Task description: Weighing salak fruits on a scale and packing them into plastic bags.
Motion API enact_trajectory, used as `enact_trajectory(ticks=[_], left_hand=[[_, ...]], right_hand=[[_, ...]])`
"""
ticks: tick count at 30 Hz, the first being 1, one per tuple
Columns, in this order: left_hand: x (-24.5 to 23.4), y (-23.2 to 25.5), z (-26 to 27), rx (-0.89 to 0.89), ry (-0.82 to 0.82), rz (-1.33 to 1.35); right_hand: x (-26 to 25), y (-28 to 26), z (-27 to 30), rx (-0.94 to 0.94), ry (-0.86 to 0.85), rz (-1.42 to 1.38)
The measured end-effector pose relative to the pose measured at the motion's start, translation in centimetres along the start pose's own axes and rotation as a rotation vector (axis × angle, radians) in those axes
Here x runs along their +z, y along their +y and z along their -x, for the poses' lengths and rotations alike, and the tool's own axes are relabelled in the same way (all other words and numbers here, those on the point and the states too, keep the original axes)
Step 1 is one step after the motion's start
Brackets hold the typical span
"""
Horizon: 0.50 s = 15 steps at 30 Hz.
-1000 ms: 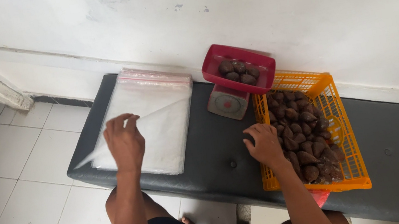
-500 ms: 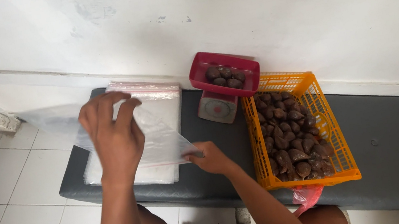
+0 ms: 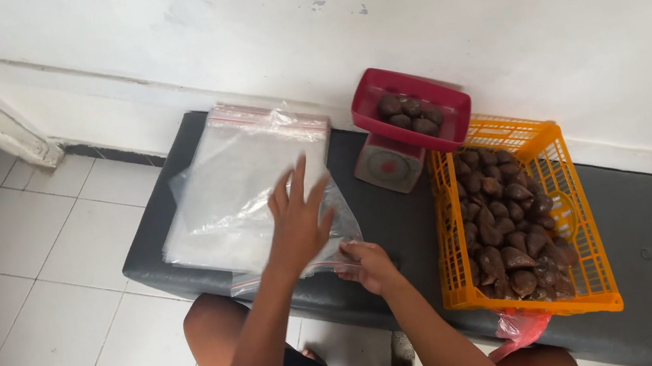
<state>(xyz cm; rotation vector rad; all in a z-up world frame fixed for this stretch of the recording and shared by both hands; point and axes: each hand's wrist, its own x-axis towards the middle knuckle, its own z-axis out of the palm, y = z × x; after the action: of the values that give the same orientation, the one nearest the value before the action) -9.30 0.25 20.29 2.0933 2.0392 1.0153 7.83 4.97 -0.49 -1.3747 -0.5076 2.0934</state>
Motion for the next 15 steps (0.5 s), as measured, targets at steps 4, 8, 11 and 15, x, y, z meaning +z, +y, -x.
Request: enact_trajectory(ticks=[4, 8, 11, 15], left_hand=[[6.5, -3.6, 9.7, -0.078, 0.041, 0.035], [9.0, -5.6, 15.6, -0.207, -0.231, -0.078], [10.3, -8.1, 16.8, -0.19, -0.241, -0.217], [11.8, -10.9, 17.1, -0.141, -0.197, -0.287]], right_hand=[[-1.0, 1.3, -2.7, 0.063, 0.052, -0.054], [-1.7, 3.3, -3.7, 0.077, 0.094, 0.096], [-1.9, 3.7, -4.1, 0.052, 0.1, 0.212], [-2.5, 3.4, -3.9, -0.032, 0.106, 0.382]])
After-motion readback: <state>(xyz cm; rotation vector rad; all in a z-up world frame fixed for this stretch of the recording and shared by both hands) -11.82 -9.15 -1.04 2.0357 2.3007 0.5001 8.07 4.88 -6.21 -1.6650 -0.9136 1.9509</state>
